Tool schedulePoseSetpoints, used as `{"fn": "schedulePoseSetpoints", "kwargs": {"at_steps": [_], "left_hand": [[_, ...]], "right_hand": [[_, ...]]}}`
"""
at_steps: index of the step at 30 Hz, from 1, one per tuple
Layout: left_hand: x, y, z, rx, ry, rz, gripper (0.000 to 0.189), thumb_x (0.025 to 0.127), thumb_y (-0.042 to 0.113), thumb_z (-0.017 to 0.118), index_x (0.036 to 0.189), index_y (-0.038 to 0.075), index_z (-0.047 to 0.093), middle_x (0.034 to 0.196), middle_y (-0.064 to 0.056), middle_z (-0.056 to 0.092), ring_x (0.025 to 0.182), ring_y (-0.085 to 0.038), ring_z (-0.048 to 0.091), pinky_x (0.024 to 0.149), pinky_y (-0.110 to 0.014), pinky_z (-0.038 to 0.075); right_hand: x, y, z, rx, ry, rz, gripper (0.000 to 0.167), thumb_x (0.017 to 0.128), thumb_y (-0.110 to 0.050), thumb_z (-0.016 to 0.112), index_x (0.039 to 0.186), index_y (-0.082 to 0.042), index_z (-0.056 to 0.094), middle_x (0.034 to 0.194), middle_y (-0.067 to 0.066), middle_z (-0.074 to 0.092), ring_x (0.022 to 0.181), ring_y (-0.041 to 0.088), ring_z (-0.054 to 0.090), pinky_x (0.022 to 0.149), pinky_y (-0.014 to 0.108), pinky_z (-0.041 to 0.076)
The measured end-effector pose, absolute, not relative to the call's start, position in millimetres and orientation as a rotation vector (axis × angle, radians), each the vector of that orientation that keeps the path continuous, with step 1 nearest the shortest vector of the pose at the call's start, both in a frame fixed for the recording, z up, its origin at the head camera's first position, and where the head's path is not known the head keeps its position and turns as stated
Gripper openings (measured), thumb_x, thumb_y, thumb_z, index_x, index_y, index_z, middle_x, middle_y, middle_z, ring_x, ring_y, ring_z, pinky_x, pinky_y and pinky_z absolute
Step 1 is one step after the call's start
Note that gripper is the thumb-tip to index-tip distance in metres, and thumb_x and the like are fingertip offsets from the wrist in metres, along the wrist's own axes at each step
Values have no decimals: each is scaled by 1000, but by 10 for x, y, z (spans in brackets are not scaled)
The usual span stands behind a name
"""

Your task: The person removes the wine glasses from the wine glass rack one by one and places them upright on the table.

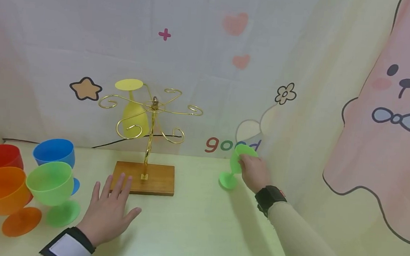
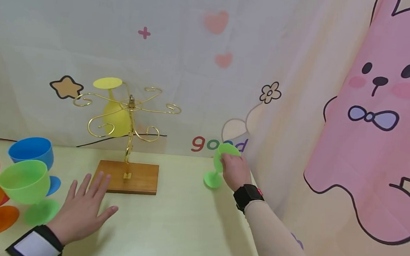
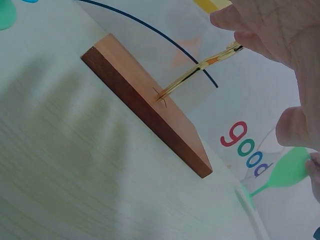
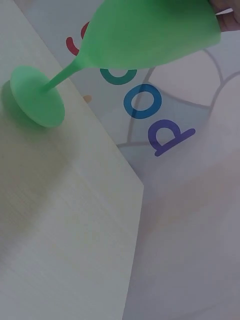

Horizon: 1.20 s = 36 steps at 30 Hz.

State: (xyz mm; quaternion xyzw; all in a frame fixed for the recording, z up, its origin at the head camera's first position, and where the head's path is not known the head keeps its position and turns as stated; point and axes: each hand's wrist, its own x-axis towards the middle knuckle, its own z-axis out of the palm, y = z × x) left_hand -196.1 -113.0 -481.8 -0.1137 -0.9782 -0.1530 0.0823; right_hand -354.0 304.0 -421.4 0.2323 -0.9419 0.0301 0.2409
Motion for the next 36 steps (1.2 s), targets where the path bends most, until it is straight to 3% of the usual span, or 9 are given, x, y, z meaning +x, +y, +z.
{"fn": "schedulePoseSetpoints", "kwargs": {"at_steps": [16,29,33,36], "left_hand": [[-1988,-1137,-4838,-319,-2970,-490,91,93,62,46,151,-3,22,154,-29,20,140,-53,5,106,-68,-11],[-1965,-1133,-4803,-307,-2988,-477,88,92,55,54,151,-3,24,154,-28,21,139,-54,6,106,-70,-7],[-1957,-1139,-4795,-312,-2988,-480,88,93,57,52,151,-3,23,154,-28,21,139,-53,5,106,-70,-8],[-1956,-1145,-4800,-316,-2983,-486,89,93,59,49,151,-3,23,154,-28,20,140,-53,4,106,-69,-9]], "right_hand": [[-3469,3004,-4198,647,-2615,87,6,96,-13,58,95,-8,62,75,0,62,70,25,62,74,44,48],[-3438,2988,-4283,671,-2603,96,6,95,-12,59,94,-8,63,75,1,64,74,26,65,74,45,49],[-3434,2977,-4285,686,-2549,119,11,93,-11,61,101,-5,65,82,6,68,76,28,65,72,45,51],[-3440,2961,-4268,702,-2492,158,25,92,-14,61,114,-3,63,103,13,67,92,33,64,82,47,51]]}}
